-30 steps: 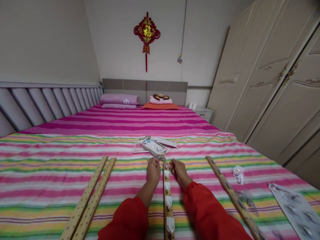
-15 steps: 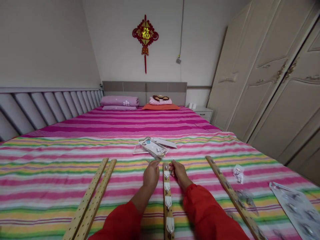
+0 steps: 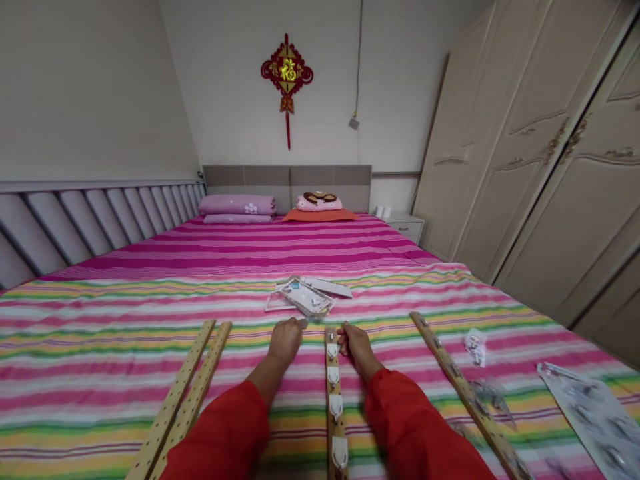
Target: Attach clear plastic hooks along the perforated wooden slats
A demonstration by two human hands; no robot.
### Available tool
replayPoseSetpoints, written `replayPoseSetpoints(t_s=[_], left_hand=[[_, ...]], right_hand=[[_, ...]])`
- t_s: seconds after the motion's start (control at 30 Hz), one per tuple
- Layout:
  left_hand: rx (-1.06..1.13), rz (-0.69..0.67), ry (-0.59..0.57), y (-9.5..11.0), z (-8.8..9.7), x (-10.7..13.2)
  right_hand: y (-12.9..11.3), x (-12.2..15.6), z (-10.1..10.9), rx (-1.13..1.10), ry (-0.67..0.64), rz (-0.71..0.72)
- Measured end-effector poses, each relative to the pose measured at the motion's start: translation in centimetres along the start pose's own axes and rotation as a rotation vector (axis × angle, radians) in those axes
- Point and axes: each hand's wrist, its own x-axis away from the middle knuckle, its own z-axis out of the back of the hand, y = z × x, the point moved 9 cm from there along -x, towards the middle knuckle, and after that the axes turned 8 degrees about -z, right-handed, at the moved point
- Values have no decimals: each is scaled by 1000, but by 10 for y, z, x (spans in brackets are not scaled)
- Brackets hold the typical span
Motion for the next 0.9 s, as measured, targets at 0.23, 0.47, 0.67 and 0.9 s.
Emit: replayPoseSetpoints(t_s=[0.23,0.47,0.67,0.9], left_hand=[[93,59,169,-9,43,-11],[265,88,337,-7,66,-74],[374,103,312,-21,60,-50],[520,258,274,-35,58,29]], right_hand=[[3,-4,0,9,-4,-7],[7,-7,2,32,24,-9],[12,-10,0,17,56,-21],[5,12,1,-35,91,-55]])
